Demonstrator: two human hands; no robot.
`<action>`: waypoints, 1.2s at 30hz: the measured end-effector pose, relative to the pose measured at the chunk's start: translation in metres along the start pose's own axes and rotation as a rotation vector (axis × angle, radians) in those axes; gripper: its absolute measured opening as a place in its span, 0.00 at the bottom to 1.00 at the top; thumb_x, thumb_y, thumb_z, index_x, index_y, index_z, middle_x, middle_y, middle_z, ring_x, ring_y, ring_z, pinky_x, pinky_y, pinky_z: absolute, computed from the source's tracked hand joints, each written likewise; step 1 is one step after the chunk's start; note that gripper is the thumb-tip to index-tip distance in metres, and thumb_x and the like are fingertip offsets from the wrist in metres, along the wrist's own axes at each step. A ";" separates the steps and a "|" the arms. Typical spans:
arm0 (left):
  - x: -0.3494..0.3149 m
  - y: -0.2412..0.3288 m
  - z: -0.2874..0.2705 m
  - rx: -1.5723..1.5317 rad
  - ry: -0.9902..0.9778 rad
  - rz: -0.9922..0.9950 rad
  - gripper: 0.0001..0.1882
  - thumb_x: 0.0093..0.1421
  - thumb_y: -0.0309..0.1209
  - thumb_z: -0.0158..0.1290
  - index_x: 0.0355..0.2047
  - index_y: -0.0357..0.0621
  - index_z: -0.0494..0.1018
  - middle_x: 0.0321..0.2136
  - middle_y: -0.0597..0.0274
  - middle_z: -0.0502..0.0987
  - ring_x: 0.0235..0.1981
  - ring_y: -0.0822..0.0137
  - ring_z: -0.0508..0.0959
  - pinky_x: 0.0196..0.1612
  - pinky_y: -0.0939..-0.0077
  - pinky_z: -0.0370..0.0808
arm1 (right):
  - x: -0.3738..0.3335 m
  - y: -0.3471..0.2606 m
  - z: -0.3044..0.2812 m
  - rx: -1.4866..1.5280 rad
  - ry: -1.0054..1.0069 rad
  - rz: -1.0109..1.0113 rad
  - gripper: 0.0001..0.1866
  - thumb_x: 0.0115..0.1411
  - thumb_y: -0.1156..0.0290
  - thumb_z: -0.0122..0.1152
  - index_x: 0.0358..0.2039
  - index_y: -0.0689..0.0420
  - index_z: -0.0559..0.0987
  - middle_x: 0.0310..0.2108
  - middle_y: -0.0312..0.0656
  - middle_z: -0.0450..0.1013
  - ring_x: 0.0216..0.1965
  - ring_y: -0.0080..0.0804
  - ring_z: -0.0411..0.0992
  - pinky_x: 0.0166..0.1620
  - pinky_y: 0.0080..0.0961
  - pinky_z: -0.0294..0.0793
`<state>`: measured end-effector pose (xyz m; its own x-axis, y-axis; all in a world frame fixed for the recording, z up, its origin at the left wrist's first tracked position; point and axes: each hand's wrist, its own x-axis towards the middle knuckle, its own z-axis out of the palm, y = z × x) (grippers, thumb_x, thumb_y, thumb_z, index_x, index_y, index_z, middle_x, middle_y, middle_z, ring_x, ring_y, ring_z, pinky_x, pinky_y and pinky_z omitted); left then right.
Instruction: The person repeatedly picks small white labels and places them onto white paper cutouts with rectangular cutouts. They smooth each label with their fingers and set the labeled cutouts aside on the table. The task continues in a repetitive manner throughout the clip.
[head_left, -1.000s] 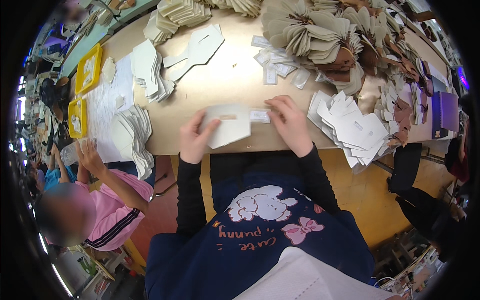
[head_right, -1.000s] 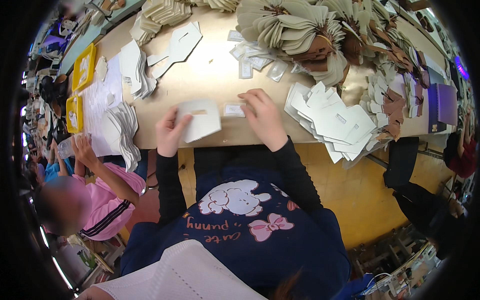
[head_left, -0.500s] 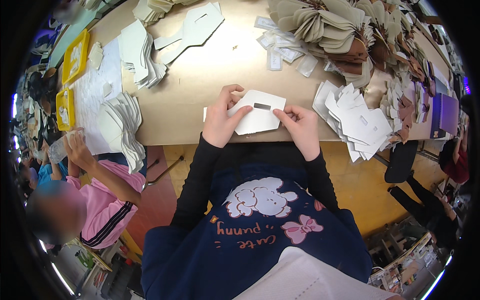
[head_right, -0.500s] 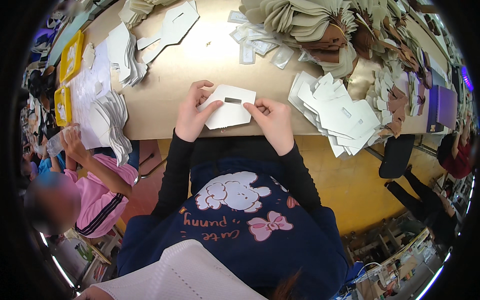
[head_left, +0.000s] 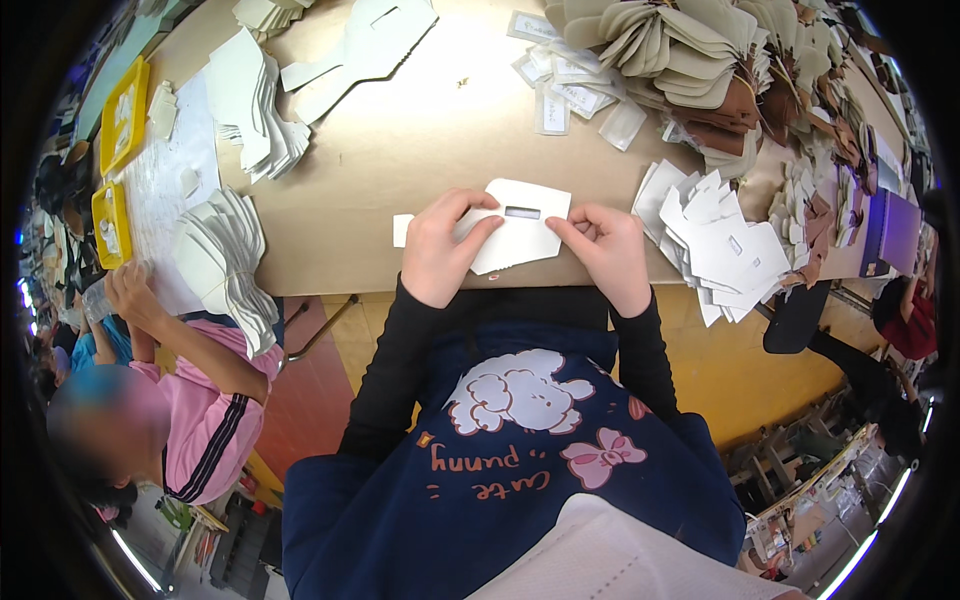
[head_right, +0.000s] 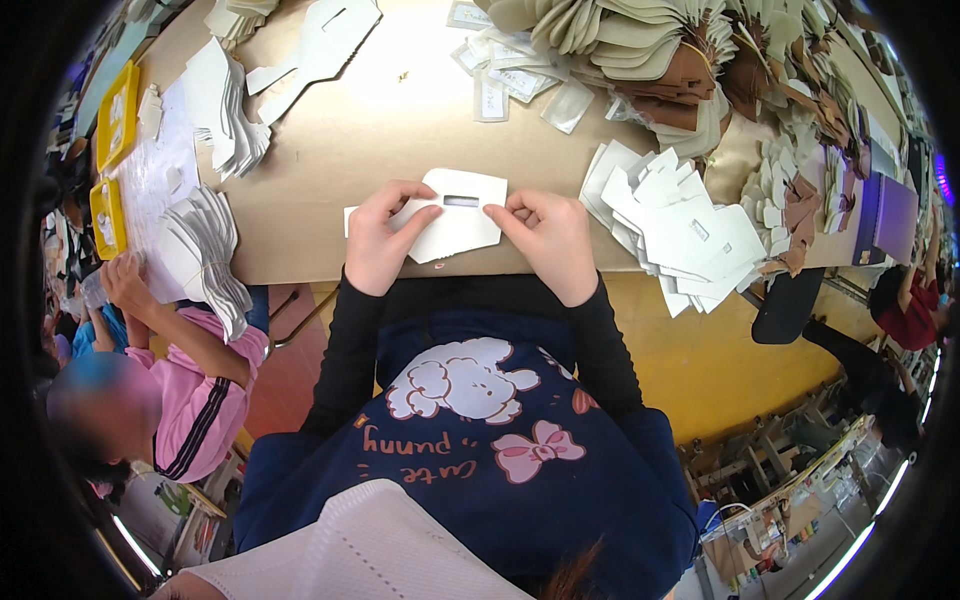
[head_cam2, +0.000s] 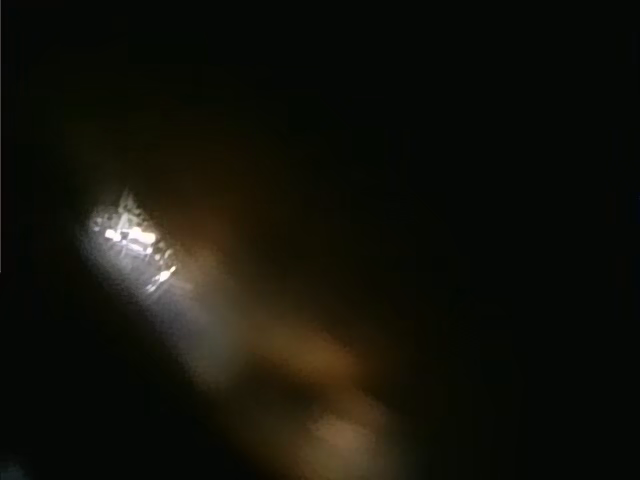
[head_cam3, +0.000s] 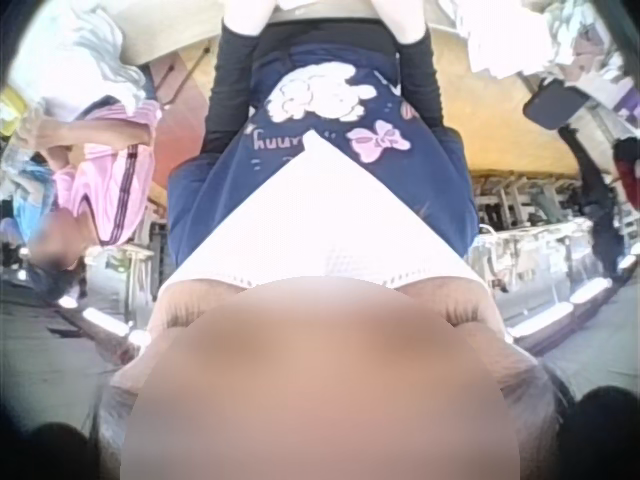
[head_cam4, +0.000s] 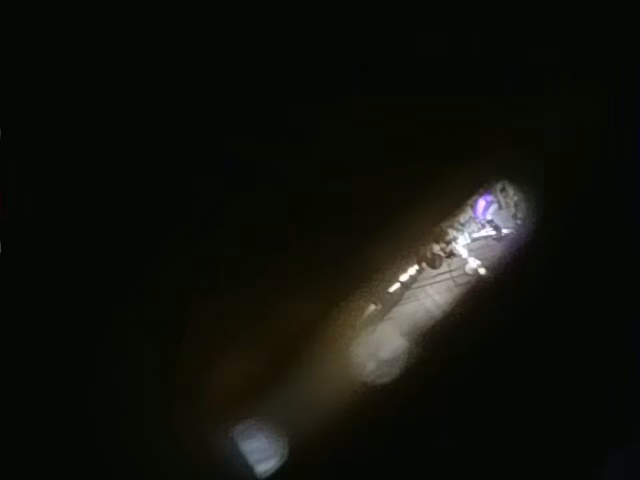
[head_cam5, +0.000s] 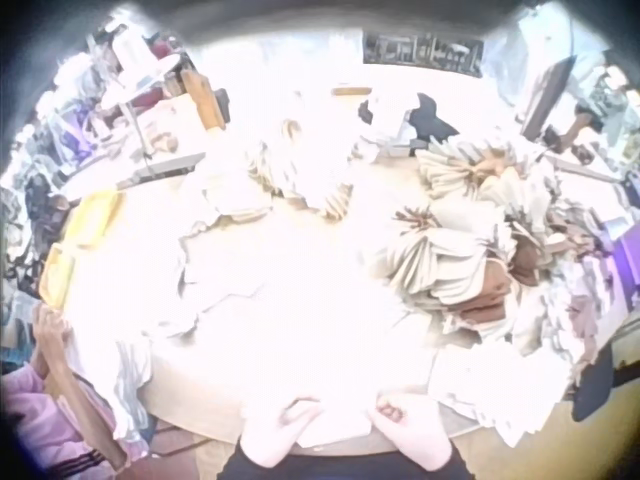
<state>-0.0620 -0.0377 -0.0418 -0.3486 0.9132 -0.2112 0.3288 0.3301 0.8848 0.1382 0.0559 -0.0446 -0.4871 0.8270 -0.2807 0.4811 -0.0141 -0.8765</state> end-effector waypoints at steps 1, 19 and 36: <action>-0.002 0.000 -0.002 -0.031 -0.001 -0.007 0.12 0.59 0.27 0.62 0.43 0.40 0.78 0.32 0.57 0.80 0.33 0.62 0.81 0.40 0.71 0.76 | -0.001 0.000 -0.003 0.020 -0.029 -0.041 0.10 0.58 0.72 0.71 0.29 0.68 0.82 0.16 0.34 0.71 0.19 0.13 0.64 0.23 0.16 0.62; 0.003 0.005 0.000 -0.055 0.041 -0.118 0.18 0.57 0.27 0.64 0.47 0.39 0.74 0.28 0.59 0.79 0.25 0.70 0.76 0.32 0.76 0.74 | 0.004 -0.005 0.001 0.030 0.012 0.046 0.12 0.58 0.72 0.71 0.26 0.68 0.81 0.15 0.32 0.70 0.18 0.13 0.63 0.22 0.16 0.61; 0.005 0.002 0.002 0.046 0.031 -0.043 0.11 0.59 0.28 0.63 0.41 0.39 0.78 0.29 0.57 0.80 0.29 0.67 0.78 0.35 0.75 0.74 | 0.007 -0.007 0.000 -0.028 -0.028 0.033 0.13 0.58 0.71 0.71 0.23 0.67 0.79 0.13 0.33 0.68 0.17 0.14 0.61 0.21 0.18 0.59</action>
<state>-0.0616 -0.0319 -0.0414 -0.3899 0.8904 -0.2350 0.3525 0.3801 0.8552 0.1314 0.0616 -0.0405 -0.4908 0.8102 -0.3204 0.5173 -0.0250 -0.8555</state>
